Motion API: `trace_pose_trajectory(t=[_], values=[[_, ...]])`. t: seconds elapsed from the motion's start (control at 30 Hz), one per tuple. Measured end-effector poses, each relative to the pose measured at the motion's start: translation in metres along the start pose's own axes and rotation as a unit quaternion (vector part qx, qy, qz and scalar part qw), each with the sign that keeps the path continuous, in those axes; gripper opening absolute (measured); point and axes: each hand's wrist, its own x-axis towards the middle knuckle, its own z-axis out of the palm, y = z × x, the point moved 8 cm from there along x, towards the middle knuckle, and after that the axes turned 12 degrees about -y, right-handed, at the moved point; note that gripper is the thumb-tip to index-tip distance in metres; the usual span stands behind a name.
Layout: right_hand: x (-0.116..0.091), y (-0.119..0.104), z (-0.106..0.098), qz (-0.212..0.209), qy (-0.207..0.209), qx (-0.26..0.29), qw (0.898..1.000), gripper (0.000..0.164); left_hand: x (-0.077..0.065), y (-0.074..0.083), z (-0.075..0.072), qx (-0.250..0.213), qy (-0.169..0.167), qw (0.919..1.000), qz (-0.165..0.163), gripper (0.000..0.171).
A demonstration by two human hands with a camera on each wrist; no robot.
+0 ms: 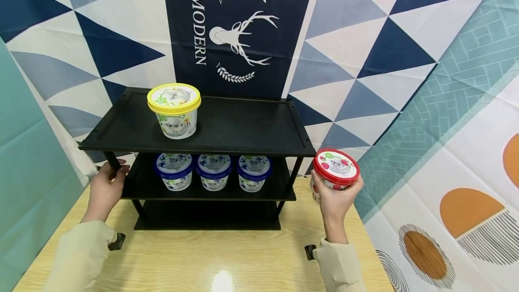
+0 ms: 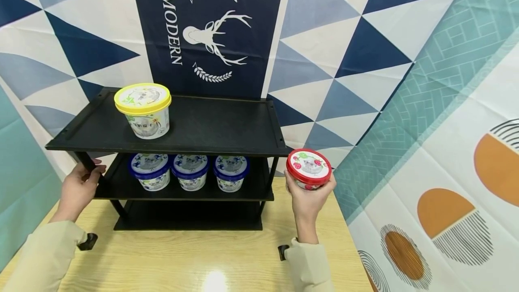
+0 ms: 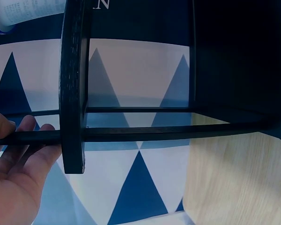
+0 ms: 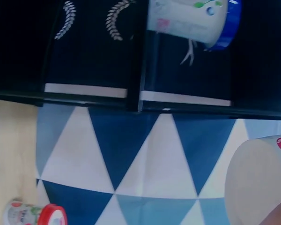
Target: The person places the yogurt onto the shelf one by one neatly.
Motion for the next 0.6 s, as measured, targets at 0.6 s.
trace_pose_trajectory(t=[0.6], values=[[0.002,-0.033,-0.01,-0.03,0.008,0.003,1.0,0.092,-0.002,0.003,-0.003,-0.003,0.009,1.0,0.001,0.027]])
